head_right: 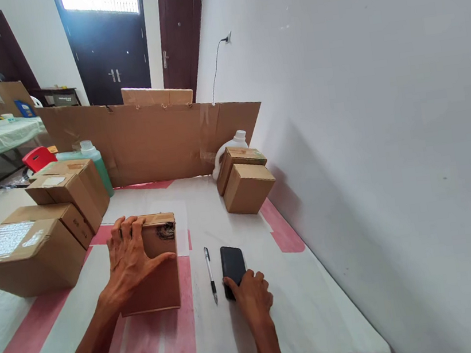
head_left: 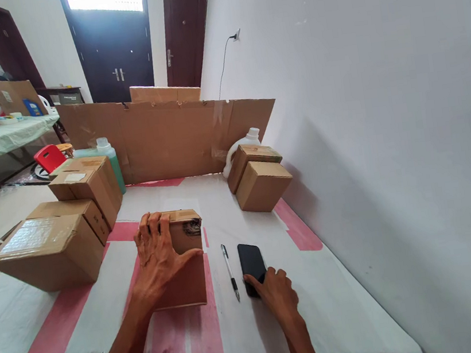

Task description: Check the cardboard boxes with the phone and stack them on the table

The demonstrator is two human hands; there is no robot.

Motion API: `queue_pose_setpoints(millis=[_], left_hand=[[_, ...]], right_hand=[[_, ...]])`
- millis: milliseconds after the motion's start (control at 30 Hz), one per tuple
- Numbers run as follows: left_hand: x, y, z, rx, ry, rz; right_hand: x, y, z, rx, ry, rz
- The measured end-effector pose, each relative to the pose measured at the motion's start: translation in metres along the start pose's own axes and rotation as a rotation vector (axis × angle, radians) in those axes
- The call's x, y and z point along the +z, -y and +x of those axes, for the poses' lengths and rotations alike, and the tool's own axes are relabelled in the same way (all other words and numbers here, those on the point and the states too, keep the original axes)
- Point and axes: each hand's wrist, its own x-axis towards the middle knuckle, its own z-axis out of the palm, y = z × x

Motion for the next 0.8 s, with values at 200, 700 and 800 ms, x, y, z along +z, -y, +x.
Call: queue_pose_setpoints(millis=[200, 700, 800], left_hand=[[-0.001, -0.006, -0.003, 0.017, -0.007, -0.025], [-0.001, -0.008, -0.012, 0.0, -0.059, -0.077], [-0.005, -0.009, -0.015, 0.002, -0.07, -0.084]], right_hand=[[0.005, -0.014, 0.02, 0.075, 0.076, 0.228], [-0.049, 0.036, -0.064, -0.028, 0.671, 1.758], [-0.065, 0.069, -0.082, -0.113, 0.923, 1.865]])
